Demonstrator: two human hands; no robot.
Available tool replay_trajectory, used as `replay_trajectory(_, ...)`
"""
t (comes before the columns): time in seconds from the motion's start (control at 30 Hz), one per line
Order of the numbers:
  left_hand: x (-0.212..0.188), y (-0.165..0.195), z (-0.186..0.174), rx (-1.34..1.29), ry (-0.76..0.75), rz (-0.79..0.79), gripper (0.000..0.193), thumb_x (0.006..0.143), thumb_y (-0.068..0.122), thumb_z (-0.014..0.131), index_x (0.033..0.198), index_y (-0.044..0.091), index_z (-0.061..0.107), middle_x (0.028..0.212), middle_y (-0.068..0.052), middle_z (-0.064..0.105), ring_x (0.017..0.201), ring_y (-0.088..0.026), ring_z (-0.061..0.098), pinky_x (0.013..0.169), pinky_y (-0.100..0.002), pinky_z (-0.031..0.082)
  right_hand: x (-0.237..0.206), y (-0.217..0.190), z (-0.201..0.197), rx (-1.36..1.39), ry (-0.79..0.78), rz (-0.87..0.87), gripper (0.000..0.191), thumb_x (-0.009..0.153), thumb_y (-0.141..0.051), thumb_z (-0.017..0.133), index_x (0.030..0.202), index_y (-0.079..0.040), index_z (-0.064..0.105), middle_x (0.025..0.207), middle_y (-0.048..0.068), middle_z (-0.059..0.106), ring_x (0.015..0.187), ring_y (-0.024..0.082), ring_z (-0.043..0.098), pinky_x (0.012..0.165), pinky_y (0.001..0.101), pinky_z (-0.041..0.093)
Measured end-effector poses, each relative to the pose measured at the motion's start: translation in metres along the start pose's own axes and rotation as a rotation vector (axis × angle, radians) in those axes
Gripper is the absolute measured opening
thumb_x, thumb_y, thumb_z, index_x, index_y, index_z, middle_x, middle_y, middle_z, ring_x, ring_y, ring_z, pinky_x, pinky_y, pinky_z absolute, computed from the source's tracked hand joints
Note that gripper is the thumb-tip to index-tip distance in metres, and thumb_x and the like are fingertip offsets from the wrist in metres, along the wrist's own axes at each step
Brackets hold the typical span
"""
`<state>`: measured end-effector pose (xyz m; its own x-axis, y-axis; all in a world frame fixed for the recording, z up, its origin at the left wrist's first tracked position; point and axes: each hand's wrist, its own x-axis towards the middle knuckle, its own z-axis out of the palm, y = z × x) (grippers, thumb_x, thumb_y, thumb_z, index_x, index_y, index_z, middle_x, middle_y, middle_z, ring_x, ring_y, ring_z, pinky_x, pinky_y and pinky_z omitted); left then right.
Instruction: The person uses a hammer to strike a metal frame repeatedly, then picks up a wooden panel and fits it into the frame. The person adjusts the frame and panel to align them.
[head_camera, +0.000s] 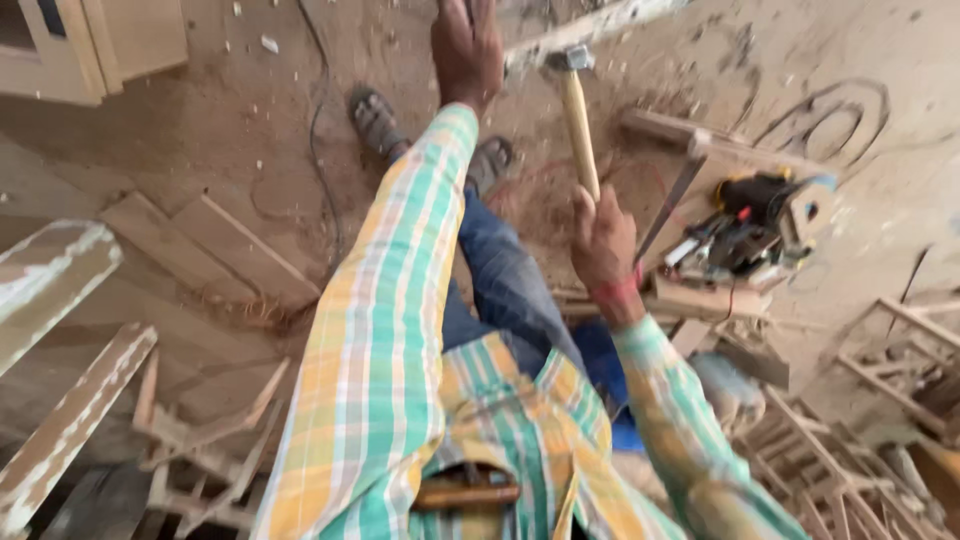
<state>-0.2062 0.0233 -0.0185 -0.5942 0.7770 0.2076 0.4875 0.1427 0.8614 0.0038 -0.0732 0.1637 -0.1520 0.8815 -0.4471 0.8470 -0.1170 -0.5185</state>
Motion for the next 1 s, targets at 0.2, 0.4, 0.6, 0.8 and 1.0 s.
replay_trajectory(0.2,0.004,0.010,-0.007,0.024,0.011,-0.177,0.034,0.104,0.037,0.050,0.102,0.004,0.056,0.077,-0.027,0.065,0.074,-0.049,0.062,0.065,-0.056,0.048,-0.027,-0.024,-0.074,0.657,0.231,-0.145,0.051,0.115,-0.051,0.042,0.095,-0.006,0.058,0.076,0.007,0.048,0.057,0.011,0.047,0.049,0.0310,0.034)
replay_trajectory(0.4,-0.004,0.001,0.006,0.153,0.027,-0.212,0.033,0.105,0.038,0.049,0.100,0.007,0.055,0.080,-0.025,0.068,0.078,-0.049,0.064,0.067,-0.058,0.048,-0.007,-0.005,-0.031,-0.007,0.476,-0.527,0.035,0.118,-0.032,0.050,0.099,-0.004,0.059,0.080,0.013,0.056,0.072,0.028,0.053,0.064,0.0431,0.042)
replay_trajectory(0.6,-0.005,0.005,-0.006,0.118,0.051,-0.255,0.042,0.100,0.039,0.053,0.113,0.000,0.055,0.074,-0.025,0.068,0.070,-0.049,0.065,0.059,-0.057,0.048,0.009,-0.002,-0.029,0.407,0.006,0.113,0.037,0.116,-0.035,0.053,0.098,-0.003,0.057,0.075,0.006,0.048,0.065,0.019,0.043,0.058,0.0339,0.035)
replay_trajectory(0.8,-0.010,0.000,0.000,0.199,0.062,-0.210,0.036,0.105,0.043,0.051,0.101,0.008,0.056,0.081,-0.024,0.069,0.078,-0.049,0.064,0.067,-0.058,0.049,-0.036,0.006,-0.073,0.954,0.358,-0.398,0.031,0.114,-0.036,0.053,0.112,-0.006,0.061,0.091,0.008,0.061,0.059,0.014,0.049,0.049,0.0268,0.037)
replay_trajectory(1.0,-0.014,0.005,-0.009,0.115,-0.009,-0.279,0.039,0.105,0.041,0.048,0.112,0.003,0.055,0.081,-0.026,0.069,0.076,-0.050,0.064,0.066,-0.059,0.048,0.001,0.005,-0.012,-0.155,0.049,-0.174,0.031,0.114,-0.029,0.056,0.120,0.001,0.061,0.072,0.009,0.058,0.060,0.021,0.055,0.051,0.0372,0.039)
